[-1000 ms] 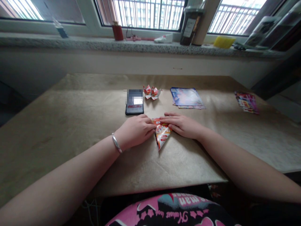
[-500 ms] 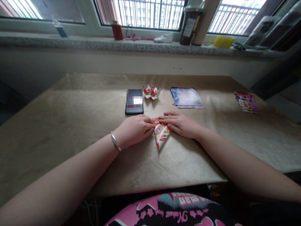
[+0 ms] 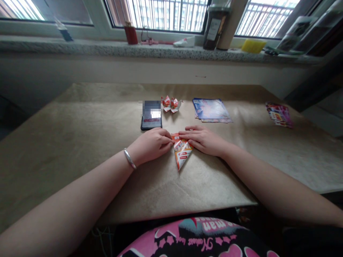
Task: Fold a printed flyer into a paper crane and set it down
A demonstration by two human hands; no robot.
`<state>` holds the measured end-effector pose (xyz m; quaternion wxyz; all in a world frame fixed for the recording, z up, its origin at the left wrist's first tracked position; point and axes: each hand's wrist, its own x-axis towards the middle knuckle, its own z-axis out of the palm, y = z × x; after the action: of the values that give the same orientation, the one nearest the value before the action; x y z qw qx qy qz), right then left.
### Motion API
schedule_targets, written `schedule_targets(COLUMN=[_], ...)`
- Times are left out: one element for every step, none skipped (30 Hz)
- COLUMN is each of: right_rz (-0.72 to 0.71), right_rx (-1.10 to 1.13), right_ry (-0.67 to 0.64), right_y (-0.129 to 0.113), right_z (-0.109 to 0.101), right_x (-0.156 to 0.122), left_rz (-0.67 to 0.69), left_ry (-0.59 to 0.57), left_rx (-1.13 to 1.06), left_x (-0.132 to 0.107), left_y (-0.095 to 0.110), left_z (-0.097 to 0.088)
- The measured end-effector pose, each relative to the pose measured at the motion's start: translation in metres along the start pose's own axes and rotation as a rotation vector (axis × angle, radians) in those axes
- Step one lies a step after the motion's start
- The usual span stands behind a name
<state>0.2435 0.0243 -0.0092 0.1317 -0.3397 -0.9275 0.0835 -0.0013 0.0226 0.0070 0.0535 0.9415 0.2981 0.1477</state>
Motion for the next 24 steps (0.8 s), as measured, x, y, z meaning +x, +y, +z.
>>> schedule_targets(right_rz=[-0.001,-0.002,-0.004,-0.005,-0.005,-0.005,-0.006,-0.007,-0.008,-0.008,-0.009,-0.01,-0.012,-0.015,-0.019,-0.024,-0.027,-0.028,-0.028,-0.026,-0.023,-0.019,-0.011,0.0], right_rx=[-0.003,-0.005,-0.007,-0.009,-0.012,-0.014,-0.014,-0.012,-0.006,0.0,0.007,0.013,0.016,0.018,0.018,0.017,0.017,0.016,0.015,0.013,0.008,0.0,-0.013,-0.029], right_ry=[-0.001,-0.003,-0.005,-0.006,-0.006,-0.005,-0.004,-0.001,0.005,0.012,0.021,0.03,0.038,0.044,0.05,0.055,0.06,0.066,0.071,0.077,0.082,0.086,0.092,0.099], right_y=[0.0,0.0,0.0,0.0,0.0,0.0,0.0,0.0,0.0,0.0,0.0,0.0,0.0,0.0,0.0,0.0,0.0,-0.001,-0.001,-0.002,-0.003,-0.005,-0.006,-0.007], right_z=[0.0,0.0,0.0,0.0,0.0,0.0,0.0,0.0,0.0,0.0,0.0,0.001,0.001,0.001,0.001,0.0,0.0,0.0,-0.001,-0.001,-0.002,-0.002,-0.003,-0.003], right_x=[0.0,0.0,0.0,0.0,0.001,0.001,0.001,0.001,0.001,0.001,0.001,0.001,0.001,0.001,0.001,0.001,0.001,0.001,0.001,0.001,0.001,0.002,0.002,0.002], left_rz=[-0.003,-0.005,-0.007,-0.008,-0.01,-0.012,-0.011,-0.008,-0.005,-0.002,-0.003,-0.008,-0.019,-0.033,-0.046,-0.06,-0.073,-0.08,-0.085,-0.088,-0.09,-0.096,-0.103,-0.117], left_ry=[0.007,0.011,0.013,0.014,0.018,0.023,0.026,0.026,0.023,0.014,0.0,-0.013,-0.02,-0.025,-0.031,-0.033,-0.039,-0.045,-0.045,-0.044,-0.037,-0.03,-0.024,-0.016], left_rx=[-0.009,-0.016,-0.021,-0.022,-0.017,-0.008,0.003,0.015,0.028,0.041,0.051,0.06,0.07,0.08,0.088,0.095,0.104,0.11,0.117,0.13,0.143,0.152,0.164,0.17], left_x=[0.0,0.001,0.001,0.001,0.001,0.0,0.0,0.0,0.0,0.001,0.001,0.001,0.001,0.002,0.002,0.002,0.002,0.002,0.001,0.001,0.001,0.001,0.002,0.002], left_y=[0.0,-0.001,-0.001,0.0,0.0,0.001,0.001,0.002,0.003,0.005,0.006,0.007,0.008,0.01,0.011,0.013,0.015,0.017,0.02,0.022,0.024,0.026,0.027,0.028], left_z=[0.0,0.001,0.001,0.001,0.001,0.001,0.0,0.0,0.0,-0.001,-0.001,-0.001,-0.001,-0.001,-0.001,-0.002,-0.002,-0.002,-0.002,-0.003,-0.003,-0.002,-0.002,-0.001])
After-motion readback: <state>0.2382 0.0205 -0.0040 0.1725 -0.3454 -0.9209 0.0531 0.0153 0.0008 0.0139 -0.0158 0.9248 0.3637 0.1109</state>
